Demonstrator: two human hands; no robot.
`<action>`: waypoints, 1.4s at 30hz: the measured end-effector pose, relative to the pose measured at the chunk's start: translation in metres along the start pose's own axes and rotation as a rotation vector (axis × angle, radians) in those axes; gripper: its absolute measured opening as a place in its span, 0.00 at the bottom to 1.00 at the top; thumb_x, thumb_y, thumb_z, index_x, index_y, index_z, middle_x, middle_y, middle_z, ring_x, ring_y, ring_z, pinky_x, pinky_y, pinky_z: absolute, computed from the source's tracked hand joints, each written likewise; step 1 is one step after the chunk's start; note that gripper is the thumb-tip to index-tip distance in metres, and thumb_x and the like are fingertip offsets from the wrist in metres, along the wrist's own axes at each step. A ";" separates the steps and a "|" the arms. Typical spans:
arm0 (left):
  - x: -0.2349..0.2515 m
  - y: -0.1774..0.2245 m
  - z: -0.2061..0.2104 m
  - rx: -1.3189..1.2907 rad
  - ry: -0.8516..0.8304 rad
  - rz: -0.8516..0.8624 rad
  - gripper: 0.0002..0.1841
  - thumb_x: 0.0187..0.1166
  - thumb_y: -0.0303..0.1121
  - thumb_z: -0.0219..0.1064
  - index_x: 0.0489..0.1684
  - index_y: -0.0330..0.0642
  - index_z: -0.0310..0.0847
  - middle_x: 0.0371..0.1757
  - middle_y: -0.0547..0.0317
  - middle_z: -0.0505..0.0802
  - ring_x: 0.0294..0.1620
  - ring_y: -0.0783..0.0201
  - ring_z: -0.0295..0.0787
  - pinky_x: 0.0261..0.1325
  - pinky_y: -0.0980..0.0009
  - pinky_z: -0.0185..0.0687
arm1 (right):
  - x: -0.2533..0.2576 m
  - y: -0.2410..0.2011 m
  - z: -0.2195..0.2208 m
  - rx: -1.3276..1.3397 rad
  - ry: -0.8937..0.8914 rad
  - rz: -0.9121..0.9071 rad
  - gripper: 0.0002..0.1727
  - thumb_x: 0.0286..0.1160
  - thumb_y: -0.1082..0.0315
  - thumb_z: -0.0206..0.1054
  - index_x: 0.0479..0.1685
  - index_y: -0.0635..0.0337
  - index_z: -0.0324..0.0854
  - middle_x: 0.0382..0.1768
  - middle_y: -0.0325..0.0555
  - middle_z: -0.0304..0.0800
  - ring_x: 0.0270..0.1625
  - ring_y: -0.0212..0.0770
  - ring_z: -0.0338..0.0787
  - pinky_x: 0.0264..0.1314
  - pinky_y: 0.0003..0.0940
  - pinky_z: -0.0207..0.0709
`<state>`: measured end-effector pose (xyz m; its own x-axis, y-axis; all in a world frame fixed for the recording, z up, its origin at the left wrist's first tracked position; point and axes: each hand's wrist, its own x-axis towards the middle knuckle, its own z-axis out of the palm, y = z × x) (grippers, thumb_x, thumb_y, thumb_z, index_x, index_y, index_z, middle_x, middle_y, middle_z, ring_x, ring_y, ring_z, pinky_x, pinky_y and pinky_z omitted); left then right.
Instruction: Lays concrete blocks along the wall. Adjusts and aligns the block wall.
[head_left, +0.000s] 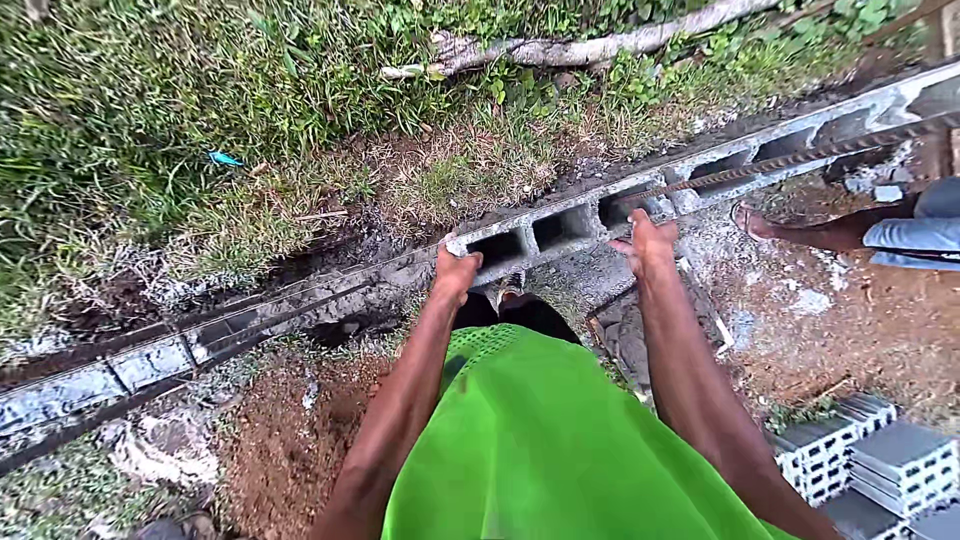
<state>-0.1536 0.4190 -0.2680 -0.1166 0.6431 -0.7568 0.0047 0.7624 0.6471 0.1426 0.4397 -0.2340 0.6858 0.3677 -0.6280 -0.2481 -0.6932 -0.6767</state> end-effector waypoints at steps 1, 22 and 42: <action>0.006 -0.002 0.001 -0.003 0.004 -0.006 0.43 0.66 0.19 0.73 0.87 0.40 0.58 0.70 0.41 0.85 0.65 0.51 0.87 0.64 0.51 0.86 | 0.004 0.002 0.002 -0.012 0.015 -0.010 0.44 0.83 0.63 0.66 0.92 0.61 0.42 0.79 0.69 0.67 0.65 0.63 0.88 0.50 0.60 0.92; 0.005 -0.022 -0.001 0.067 0.000 -0.014 0.47 0.63 0.24 0.78 0.89 0.54 0.57 0.67 0.48 0.89 0.64 0.54 0.90 0.63 0.48 0.89 | 0.007 0.020 -0.004 -0.158 0.091 -0.040 0.38 0.88 0.61 0.61 0.91 0.59 0.43 0.70 0.62 0.76 0.54 0.51 0.91 0.46 0.46 0.91; 0.007 -0.019 0.000 -0.012 -0.024 0.106 0.50 0.54 0.20 0.72 0.89 0.35 0.53 0.82 0.48 0.77 0.78 0.64 0.78 0.75 0.67 0.82 | 0.012 0.013 0.000 -0.173 0.173 -0.015 0.30 0.87 0.64 0.61 0.85 0.59 0.58 0.58 0.63 0.85 0.49 0.52 0.93 0.42 0.49 0.91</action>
<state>-0.1543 0.4090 -0.2855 -0.0921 0.7215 -0.6863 0.0037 0.6895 0.7243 0.1473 0.4354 -0.2505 0.7991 0.2778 -0.5332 -0.1261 -0.7897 -0.6004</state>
